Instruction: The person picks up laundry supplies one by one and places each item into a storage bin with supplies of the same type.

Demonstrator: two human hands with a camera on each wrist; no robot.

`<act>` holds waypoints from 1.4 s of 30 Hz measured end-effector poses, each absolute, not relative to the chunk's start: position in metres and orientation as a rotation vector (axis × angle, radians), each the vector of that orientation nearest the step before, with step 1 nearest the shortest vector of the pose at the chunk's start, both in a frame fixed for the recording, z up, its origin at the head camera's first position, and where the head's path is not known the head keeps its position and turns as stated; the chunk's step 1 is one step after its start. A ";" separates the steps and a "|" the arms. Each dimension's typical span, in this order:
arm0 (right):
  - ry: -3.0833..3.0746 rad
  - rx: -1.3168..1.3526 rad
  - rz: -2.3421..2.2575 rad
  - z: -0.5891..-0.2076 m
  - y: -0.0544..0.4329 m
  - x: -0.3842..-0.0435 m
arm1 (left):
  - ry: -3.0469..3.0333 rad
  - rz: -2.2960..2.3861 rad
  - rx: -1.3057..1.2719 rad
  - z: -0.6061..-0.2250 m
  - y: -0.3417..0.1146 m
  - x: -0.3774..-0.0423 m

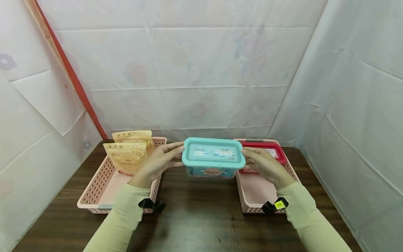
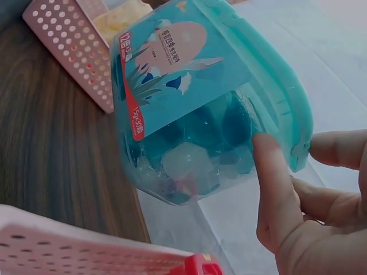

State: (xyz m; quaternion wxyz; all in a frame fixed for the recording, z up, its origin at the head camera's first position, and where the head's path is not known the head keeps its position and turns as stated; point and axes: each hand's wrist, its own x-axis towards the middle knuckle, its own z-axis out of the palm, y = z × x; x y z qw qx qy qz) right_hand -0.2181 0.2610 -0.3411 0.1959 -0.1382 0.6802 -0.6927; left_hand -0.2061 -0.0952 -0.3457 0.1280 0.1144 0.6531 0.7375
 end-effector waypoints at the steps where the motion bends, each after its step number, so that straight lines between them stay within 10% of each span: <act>1: 1.915 -0.387 -1.938 -0.341 0.263 -0.218 | 1.895 2.148 0.336 -0.346 -0.093 -0.206; 42: 2.120 -0.249 -1.902 -0.349 0.360 -0.203 | 1.714 2.191 0.415 -0.365 0.010 -0.214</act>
